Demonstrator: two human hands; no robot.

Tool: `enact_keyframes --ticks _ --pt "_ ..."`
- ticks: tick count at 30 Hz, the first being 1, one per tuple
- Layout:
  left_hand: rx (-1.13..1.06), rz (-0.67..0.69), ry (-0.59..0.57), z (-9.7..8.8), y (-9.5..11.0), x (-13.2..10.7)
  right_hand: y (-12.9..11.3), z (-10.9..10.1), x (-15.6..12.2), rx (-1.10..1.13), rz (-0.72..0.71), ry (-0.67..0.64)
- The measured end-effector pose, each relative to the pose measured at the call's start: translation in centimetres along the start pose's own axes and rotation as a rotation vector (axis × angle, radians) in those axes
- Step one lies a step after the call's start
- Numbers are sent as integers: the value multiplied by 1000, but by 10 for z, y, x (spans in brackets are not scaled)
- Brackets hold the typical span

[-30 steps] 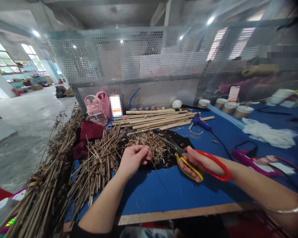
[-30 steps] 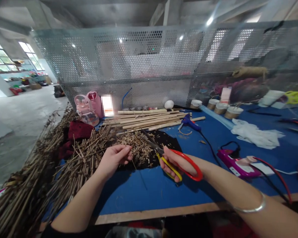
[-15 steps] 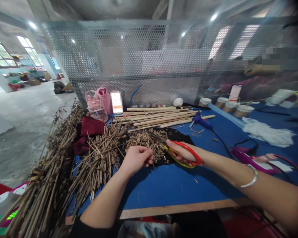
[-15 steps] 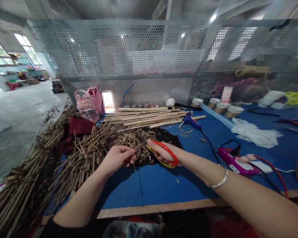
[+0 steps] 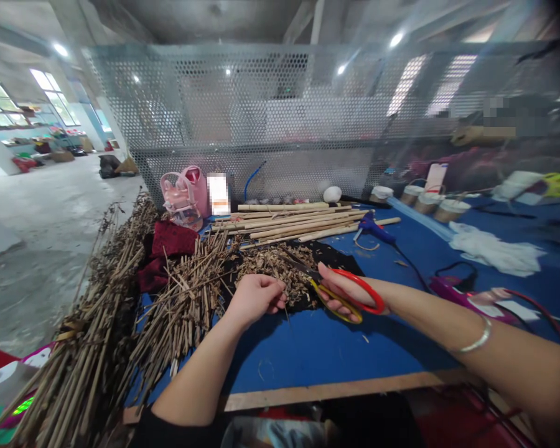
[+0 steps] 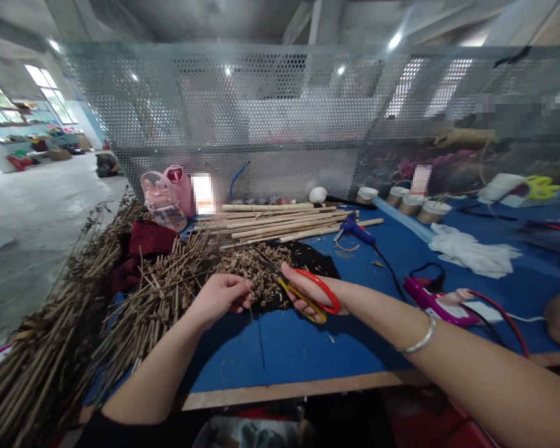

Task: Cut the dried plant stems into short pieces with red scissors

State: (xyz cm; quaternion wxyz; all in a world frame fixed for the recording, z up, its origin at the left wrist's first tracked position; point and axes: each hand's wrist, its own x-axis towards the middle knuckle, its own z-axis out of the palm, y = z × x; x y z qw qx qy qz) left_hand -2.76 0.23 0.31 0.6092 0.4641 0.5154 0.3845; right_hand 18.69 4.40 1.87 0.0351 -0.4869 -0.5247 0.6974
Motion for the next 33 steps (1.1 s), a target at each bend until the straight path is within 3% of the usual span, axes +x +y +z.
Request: enact_keyframes --ticks 4,10,14,20,25,29,33 --pt "28 16 -51 1 -1 -2 -7 5 1 -85 -7 83" --pt "15 -7 -24 0 -3 1 -9 9 1 -181 -11 197" --pt "-22 0 -1 -2 -1 2 -5 4 -2 -130 -42 173" --pt "-136 52 64 -4 6 0 -11 1 -19 14 -33 0" --pt "-147 67 2 -3 6 -1 -15 3 -23 -69 -40 -55" --pt "-58 15 -111 -1 3 -2 -16 7 -12 -84 -41 -38" --pt "-7 3 -96 0 -1 1 -16 9 -1 -153 16 75"
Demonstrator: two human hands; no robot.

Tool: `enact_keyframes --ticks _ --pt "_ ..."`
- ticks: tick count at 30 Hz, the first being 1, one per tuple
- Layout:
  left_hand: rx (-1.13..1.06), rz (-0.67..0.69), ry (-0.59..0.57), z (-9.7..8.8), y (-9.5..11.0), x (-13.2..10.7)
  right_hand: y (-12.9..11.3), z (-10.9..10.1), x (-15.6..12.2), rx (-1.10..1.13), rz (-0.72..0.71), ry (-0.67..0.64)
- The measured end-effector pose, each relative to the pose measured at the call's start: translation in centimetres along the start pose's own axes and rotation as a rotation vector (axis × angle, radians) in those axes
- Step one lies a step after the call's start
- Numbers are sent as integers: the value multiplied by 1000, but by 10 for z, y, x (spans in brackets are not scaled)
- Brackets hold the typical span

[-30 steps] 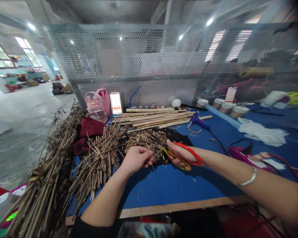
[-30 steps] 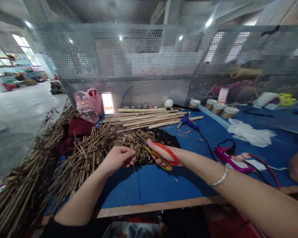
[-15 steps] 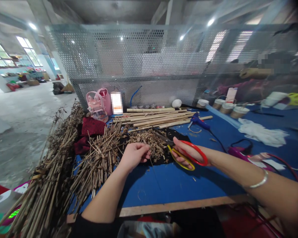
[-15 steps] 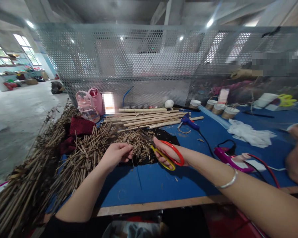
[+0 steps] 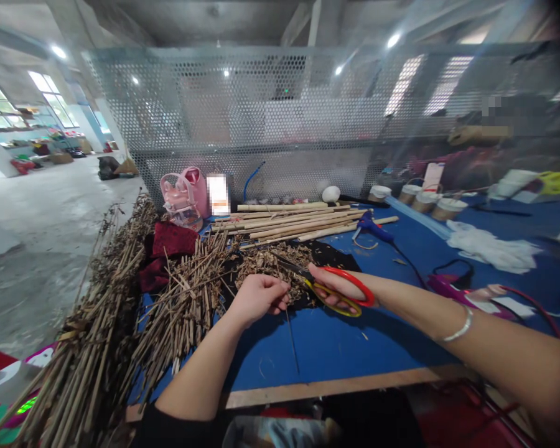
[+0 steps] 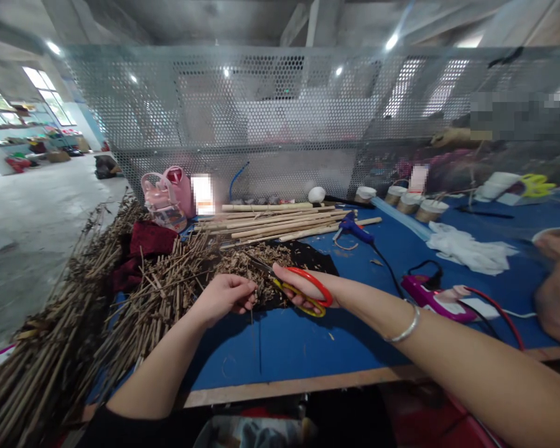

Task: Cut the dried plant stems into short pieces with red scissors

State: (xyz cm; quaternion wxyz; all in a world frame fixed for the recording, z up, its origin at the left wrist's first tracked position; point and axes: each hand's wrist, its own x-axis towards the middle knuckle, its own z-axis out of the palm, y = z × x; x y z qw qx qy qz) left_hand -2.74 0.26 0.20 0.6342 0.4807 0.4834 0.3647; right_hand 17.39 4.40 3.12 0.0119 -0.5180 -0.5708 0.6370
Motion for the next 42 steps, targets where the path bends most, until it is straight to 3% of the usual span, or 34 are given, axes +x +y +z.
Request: enact_keyframes --ticks 4,11,20,28,31,38,42 --pt "45 -24 33 -1 -2 2 1 1 3 -115 29 137" --pt "124 -19 28 -2 -1 0 7 -1 -3 -172 14 151" --pt "101 29 -5 -3 5 -2 7 -8 -12 79 25 -176" --pt "178 16 -22 -2 0 0 7 -1 2 -106 45 95" --pt "175 6 4 -2 0 1 9 -5 0 -135 13 138" --pt "38 23 68 -3 1 3 11 -11 -11 68 -16 -145" --pt "37 2 9 -1 1 4 8 -4 -6 13 -8 -112"
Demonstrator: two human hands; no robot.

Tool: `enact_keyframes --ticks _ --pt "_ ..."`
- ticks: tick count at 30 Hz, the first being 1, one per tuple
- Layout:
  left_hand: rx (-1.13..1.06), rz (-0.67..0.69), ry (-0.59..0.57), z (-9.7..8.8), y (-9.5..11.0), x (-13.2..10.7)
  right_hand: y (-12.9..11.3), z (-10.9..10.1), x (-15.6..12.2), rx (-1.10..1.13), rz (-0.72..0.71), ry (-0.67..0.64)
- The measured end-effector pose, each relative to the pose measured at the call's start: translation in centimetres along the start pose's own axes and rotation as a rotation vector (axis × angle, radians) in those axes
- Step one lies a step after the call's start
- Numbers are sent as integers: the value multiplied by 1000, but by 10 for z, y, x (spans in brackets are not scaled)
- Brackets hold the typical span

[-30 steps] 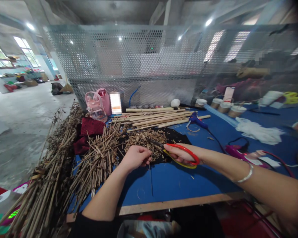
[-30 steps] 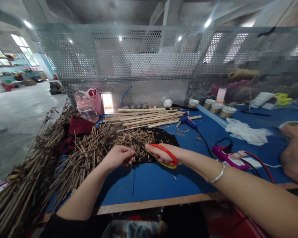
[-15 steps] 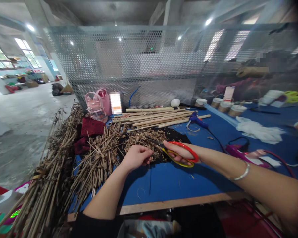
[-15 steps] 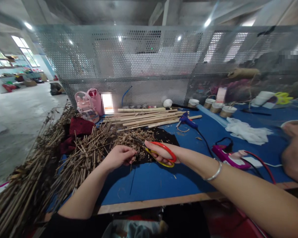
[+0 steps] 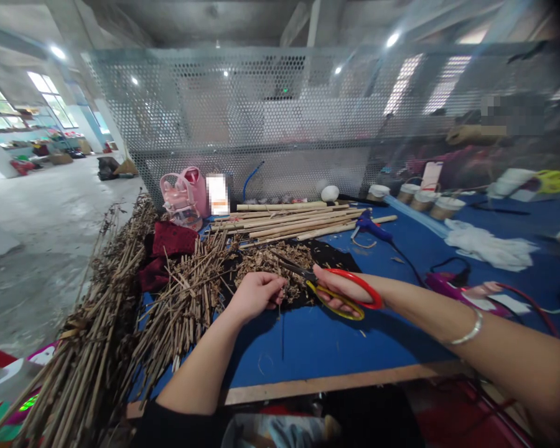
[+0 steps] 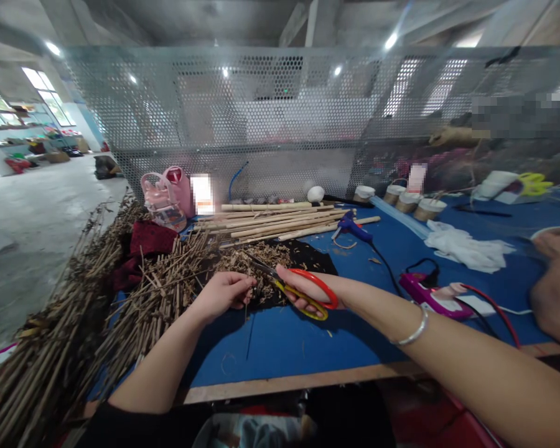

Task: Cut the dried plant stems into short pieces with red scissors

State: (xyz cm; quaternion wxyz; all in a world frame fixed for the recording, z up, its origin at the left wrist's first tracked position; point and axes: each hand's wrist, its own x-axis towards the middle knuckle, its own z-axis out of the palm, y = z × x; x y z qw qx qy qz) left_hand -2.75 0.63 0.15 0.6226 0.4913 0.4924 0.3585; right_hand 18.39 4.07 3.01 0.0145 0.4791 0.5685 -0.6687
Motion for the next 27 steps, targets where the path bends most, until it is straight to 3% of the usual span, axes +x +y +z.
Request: enact_keyframes --ticks 6,10,14,21,27 --pt "11 -52 69 1 -1 1 1 2 7 -132 43 218" --pt "-31 -63 104 -1 -2 3 4 -3 -1 -101 -15 175" --pt "-28 -39 68 -1 -2 3 3 -3 -7 -70 -56 80" --pt "51 -4 47 1 -2 2 -4 5 -1 -262 16 231" --pt "56 -27 76 -1 -5 5 -1 2 -6 -379 -104 269"
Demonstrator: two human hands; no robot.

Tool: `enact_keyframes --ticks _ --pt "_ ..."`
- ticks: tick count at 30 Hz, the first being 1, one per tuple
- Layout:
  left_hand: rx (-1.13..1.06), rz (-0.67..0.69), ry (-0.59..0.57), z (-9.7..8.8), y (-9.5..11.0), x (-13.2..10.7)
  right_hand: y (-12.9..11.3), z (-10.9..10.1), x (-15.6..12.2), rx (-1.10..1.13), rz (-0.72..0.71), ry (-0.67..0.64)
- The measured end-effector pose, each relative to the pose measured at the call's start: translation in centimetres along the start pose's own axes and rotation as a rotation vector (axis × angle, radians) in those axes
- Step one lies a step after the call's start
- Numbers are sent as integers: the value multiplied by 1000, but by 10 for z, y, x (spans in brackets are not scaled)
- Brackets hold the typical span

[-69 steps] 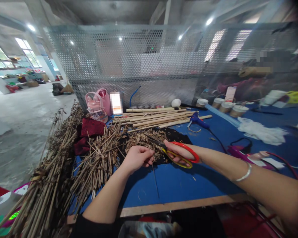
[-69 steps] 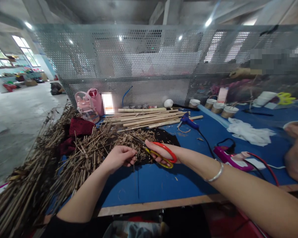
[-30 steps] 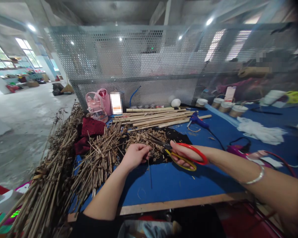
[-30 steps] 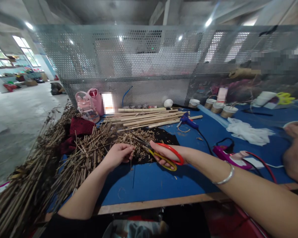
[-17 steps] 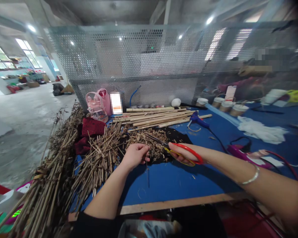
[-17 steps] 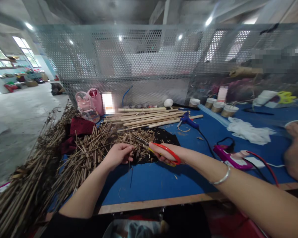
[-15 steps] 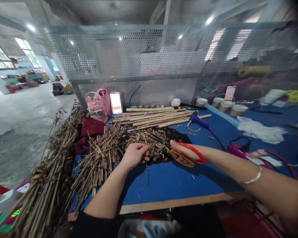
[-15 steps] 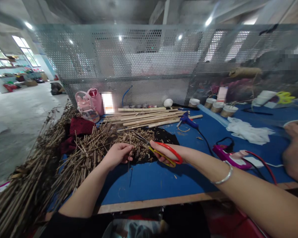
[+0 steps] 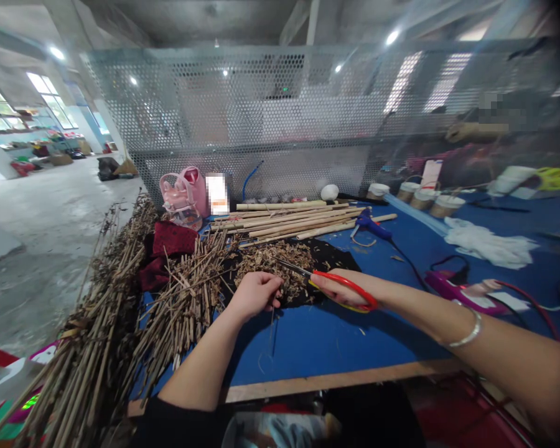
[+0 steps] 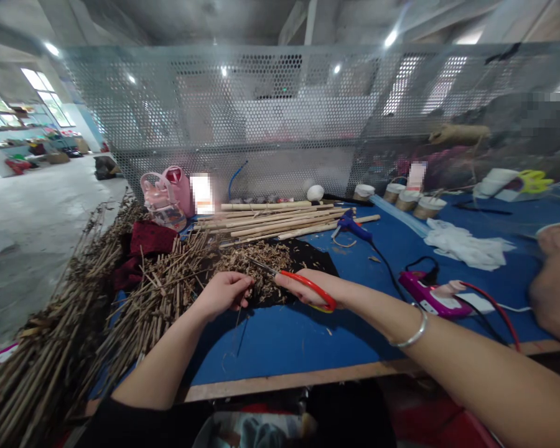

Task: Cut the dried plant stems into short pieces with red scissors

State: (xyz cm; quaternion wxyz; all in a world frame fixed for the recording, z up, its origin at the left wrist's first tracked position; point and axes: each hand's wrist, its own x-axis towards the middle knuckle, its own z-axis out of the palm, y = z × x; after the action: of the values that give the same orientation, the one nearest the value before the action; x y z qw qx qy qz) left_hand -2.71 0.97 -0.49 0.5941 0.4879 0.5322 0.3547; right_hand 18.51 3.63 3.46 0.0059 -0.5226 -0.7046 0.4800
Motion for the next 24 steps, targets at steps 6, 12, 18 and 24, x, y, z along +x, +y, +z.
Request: enact_keyframes --ticks 6,12,18,24 --pt "-57 38 57 0 -2 2 7 -6 -7 8 34 -52" --pt "-44 35 0 1 -1 0 4 -1 1 -180 -164 32" --pt "10 -124 -151 -5 -3 -2 10 -6 12 -217 -97 111" --pt "109 -119 -146 -4 -9 -1 21 -11 13 -282 -114 96"
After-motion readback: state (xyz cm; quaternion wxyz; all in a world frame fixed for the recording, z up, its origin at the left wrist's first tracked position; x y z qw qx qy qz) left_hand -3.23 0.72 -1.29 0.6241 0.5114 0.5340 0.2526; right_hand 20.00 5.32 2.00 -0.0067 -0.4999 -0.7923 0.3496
